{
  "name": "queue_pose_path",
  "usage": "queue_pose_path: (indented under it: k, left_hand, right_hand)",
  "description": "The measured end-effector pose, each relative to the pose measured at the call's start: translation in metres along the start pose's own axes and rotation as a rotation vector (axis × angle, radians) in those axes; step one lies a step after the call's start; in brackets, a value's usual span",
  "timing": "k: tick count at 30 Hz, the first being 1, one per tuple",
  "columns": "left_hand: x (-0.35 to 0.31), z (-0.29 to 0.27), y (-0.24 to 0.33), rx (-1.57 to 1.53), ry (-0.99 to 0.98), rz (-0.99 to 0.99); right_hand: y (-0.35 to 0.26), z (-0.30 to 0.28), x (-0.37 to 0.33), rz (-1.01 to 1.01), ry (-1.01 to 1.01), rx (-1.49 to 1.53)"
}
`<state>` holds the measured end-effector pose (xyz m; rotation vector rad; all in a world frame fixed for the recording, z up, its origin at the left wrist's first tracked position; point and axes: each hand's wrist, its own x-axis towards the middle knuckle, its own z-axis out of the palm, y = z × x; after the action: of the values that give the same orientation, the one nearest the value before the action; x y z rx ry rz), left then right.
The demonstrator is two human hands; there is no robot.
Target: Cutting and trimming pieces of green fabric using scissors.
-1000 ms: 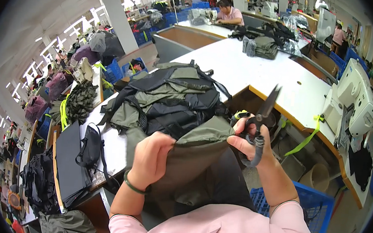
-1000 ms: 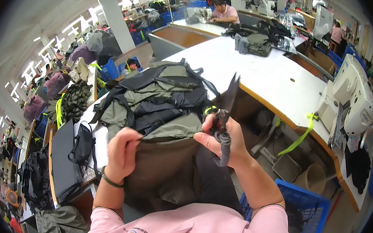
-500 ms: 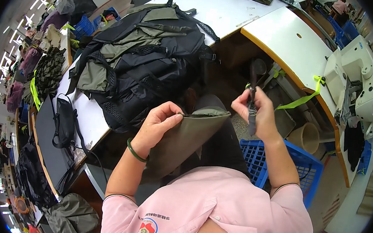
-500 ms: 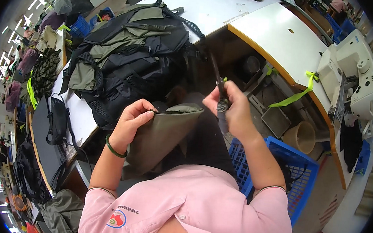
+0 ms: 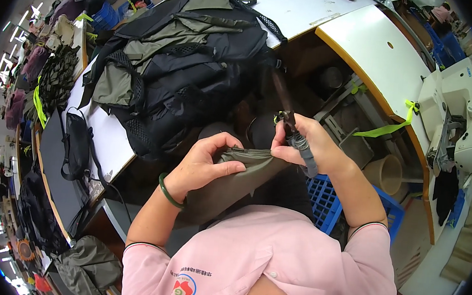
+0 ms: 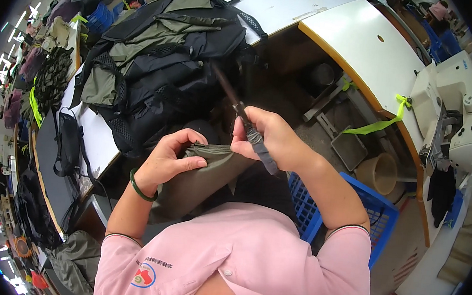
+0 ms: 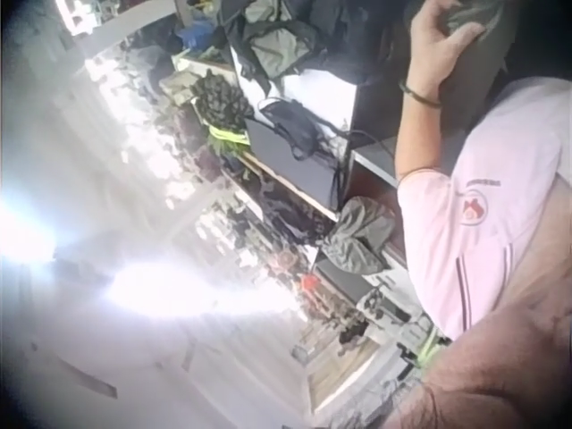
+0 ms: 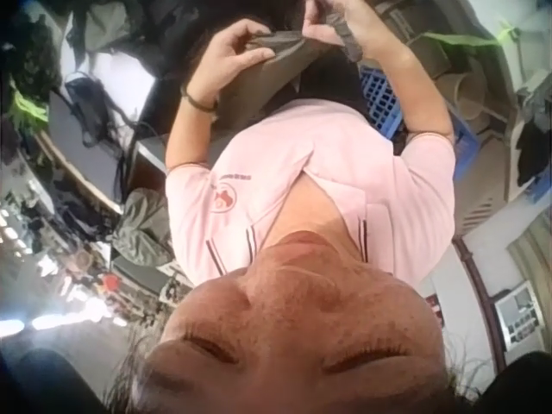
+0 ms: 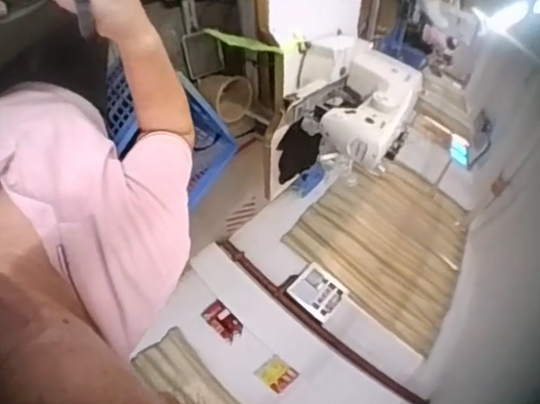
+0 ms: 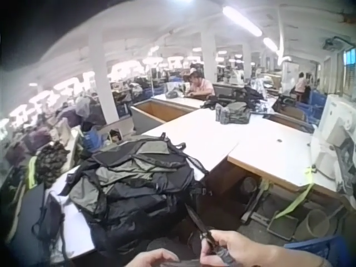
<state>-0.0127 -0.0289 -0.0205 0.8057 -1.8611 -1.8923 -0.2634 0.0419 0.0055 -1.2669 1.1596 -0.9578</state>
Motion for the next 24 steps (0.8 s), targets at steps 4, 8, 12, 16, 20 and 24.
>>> queue_pose_path:
  k: [4,8,12,16,20,24]
  left_hand:
    - [-0.004,-0.001,-0.006,-0.162,-0.066,-0.087]
    - [-0.004,0.002,-0.008,-0.281,-0.08,-0.177]
    - [-0.002,0.006,-0.008,-0.308,-0.089,-0.215]
    - [0.001,0.008,-0.01,-0.424,-0.103,-0.28]
    - [0.004,0.0,-0.02,-0.575,-0.127,-0.338]
    - [0.008,-0.006,-0.026,-0.649,-0.173,-0.371]
  right_hand:
    - [0.005,0.003,0.001,0.087,0.013,0.033]
    - [0.003,0.002,-0.002,0.053,0.006,0.031]
    - [0.0,0.006,-0.003,0.042,-0.058,-0.021]
    - [0.002,0.0,-0.012,0.028,-0.002,-0.091]
    - [-0.003,-0.022,-0.029,-0.056,0.116,-0.315]
    - [-0.01,-0.055,-0.041,-0.327,0.103,-0.912]
